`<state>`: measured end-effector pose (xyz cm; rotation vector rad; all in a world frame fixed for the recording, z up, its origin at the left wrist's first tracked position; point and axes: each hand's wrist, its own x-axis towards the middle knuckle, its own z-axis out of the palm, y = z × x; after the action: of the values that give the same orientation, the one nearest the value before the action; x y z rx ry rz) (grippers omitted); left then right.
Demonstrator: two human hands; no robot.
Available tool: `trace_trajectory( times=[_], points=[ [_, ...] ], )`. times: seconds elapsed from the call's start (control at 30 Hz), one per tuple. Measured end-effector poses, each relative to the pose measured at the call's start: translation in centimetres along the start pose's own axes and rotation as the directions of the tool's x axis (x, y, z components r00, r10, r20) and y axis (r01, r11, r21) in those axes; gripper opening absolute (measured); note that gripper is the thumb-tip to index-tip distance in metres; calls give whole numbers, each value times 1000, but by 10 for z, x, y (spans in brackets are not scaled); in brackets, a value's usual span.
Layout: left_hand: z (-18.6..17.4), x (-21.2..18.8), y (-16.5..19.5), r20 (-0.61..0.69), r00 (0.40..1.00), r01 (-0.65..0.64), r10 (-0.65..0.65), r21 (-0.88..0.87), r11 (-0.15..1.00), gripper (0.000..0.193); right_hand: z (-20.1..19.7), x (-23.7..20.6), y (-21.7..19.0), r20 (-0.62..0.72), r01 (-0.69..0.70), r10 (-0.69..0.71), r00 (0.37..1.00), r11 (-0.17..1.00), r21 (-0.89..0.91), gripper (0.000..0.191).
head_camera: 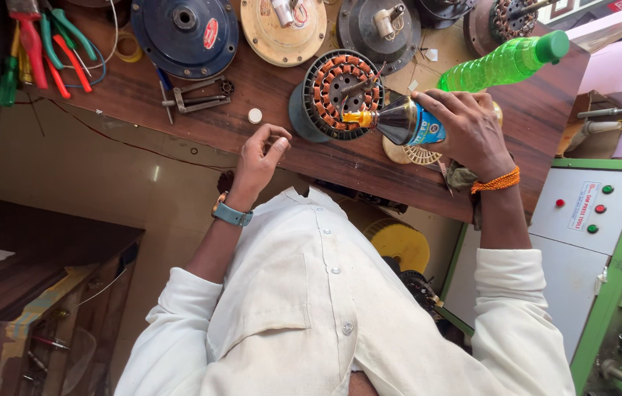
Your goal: The person cuts an item with scissors over a small container, then pours liquid from a plastic bottle onto the copper winding of an electric motor stator, repeating the pouring on different spots and rotating the stator to reach other areas.
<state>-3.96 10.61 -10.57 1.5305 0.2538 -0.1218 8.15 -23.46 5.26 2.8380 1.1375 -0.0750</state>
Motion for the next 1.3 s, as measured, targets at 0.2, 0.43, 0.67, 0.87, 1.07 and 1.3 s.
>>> trace_trajectory(
  times=[0.2,0.43,0.67,0.87,1.07,1.3],
  points=[
    [8,-1,-4,22,1000,-18,17,32,999,18,-5,5,5,-25,22,-22,999,1000,11,97],
    [21,3,4,60,998,10,-13,50,999,17,-5,14,8,-37,101,-104,994,992,-78,94],
    [26,11,4,50,998,-28,27,17,999,17,-3,10,18,5,72,-72,997,996,-49,100],
    [26,11,-2,77,996,-53,50,28,998,18,7,4,15,-7,65,-65,998,997,-48,99],
    [25,11,-9,50,999,-3,0,55,998,18,6,5,13,-1,50,-50,999,998,-25,97],
    [31,9,-12,69,998,3,-5,31,1000,18,1,14,14,10,60,-59,998,998,-36,94]
  ],
)
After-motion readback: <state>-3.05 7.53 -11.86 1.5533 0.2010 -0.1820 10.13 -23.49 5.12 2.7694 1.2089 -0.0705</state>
